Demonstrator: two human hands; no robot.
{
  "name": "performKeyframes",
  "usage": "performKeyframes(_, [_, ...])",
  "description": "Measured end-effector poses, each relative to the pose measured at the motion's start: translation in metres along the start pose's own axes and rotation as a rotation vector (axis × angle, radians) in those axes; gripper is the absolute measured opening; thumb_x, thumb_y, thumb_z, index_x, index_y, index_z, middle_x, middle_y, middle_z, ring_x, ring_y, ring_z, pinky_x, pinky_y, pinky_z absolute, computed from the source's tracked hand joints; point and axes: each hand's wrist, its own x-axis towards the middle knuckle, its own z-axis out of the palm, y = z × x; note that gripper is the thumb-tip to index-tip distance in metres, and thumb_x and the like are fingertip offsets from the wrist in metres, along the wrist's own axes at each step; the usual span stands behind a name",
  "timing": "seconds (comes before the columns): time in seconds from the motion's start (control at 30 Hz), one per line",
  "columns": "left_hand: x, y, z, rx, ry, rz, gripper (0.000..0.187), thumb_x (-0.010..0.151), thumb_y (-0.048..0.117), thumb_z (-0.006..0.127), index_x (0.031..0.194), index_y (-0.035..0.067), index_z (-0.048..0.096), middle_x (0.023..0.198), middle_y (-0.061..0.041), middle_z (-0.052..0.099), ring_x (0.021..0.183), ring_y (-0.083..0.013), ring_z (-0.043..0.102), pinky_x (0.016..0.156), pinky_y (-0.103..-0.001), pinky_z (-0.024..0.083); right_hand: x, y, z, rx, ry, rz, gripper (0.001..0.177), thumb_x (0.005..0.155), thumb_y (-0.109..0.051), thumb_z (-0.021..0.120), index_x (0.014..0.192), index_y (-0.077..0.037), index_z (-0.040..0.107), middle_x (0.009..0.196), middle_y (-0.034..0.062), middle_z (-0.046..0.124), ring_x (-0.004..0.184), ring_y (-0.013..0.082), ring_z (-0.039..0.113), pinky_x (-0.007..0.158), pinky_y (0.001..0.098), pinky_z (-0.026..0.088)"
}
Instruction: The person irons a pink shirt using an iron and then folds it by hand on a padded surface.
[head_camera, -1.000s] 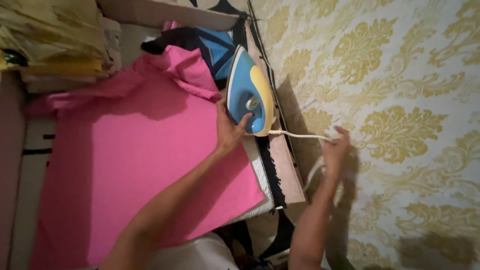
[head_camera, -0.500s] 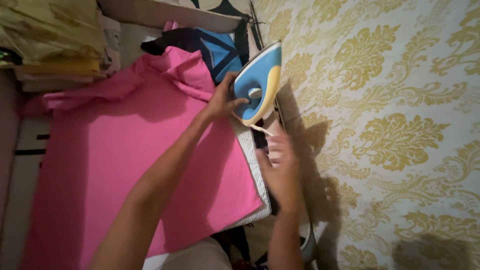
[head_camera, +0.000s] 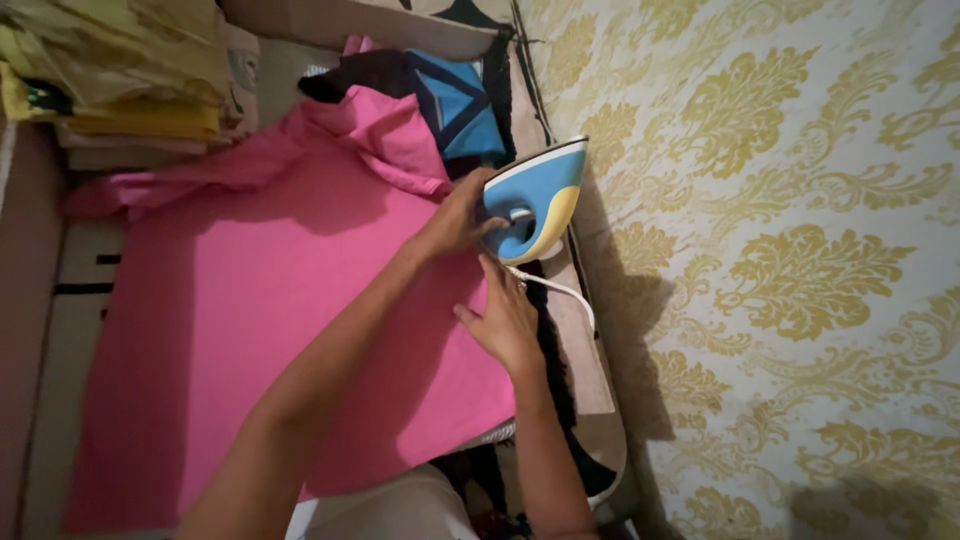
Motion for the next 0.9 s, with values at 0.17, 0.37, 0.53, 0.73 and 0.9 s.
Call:
performKeyframes(0.17, [-0.004,0.016,-0.015,-0.078,-0.039,-0.053,0.088,0.074,0.007,0.084,0.147,-0.001,0.035,0.139,-0.024,0.048,0.129,-0.0386,0.050,0.096,-0.044,0.052,-0.001,-0.008,-0.011,-0.078,-0.009,0.077,0.092,0.077,-0.043,0.084,0.151,-0.011,0.041,0.147,0.0198,0.050,0.133,0.0401,0.049,0.106,0.0506,0.043])
performKeyframes(0.37, [-0.016,-0.016,-0.079,0.594,0.131,-0.048,0.045,0.092,0.007,0.079,0.128,0.017,0.054,0.121,-0.005,0.062,0.109,-0.0223,0.065,0.093,-0.038,0.055,-0.014,-0.002,-0.030,-0.082,-0.180,0.264,0.074,0.075,-0.052,0.083,0.132,-0.012,0.058,0.115,0.0151,0.070,0.107,0.0331,0.068,0.092,0.0464,0.053])
performKeyframes(0.53, [-0.008,-0.038,-0.123,1.130,0.349,-0.087,0.051,0.060,0.020,0.078,0.107,0.006,0.064,0.101,-0.023,0.064,0.095,-0.0457,0.061,0.084,-0.063,0.044,-0.016,0.004,-0.031,0.008,-0.198,0.262,0.070,0.071,-0.054,0.084,0.123,-0.011,0.063,0.090,0.0097,0.077,0.087,0.0275,0.074,0.080,0.0418,0.055])
performKeyframes(0.73, [0.036,-0.092,-0.160,0.685,0.139,-0.463,0.029,0.104,0.036,0.066,0.109,0.008,0.063,0.100,-0.022,0.071,0.090,-0.0423,0.067,0.079,-0.057,0.053,-0.018,0.009,-0.034,0.111,-0.248,0.225,0.049,0.074,-0.041,0.087,0.104,-0.005,0.072,0.091,0.0115,0.077,0.083,0.0249,0.074,0.076,0.0370,0.057])
performKeyframes(0.9, [0.090,-0.114,-0.173,0.175,0.398,-0.326,0.030,0.097,0.026,0.078,0.106,0.004,0.059,0.096,-0.018,0.071,0.082,-0.0288,0.071,0.072,-0.048,0.057,-0.032,-0.023,-0.056,0.342,-0.297,0.208,0.055,0.073,-0.020,0.082,0.122,-0.004,0.063,0.092,0.0131,0.077,0.081,0.0238,0.075,0.076,0.0355,0.059])
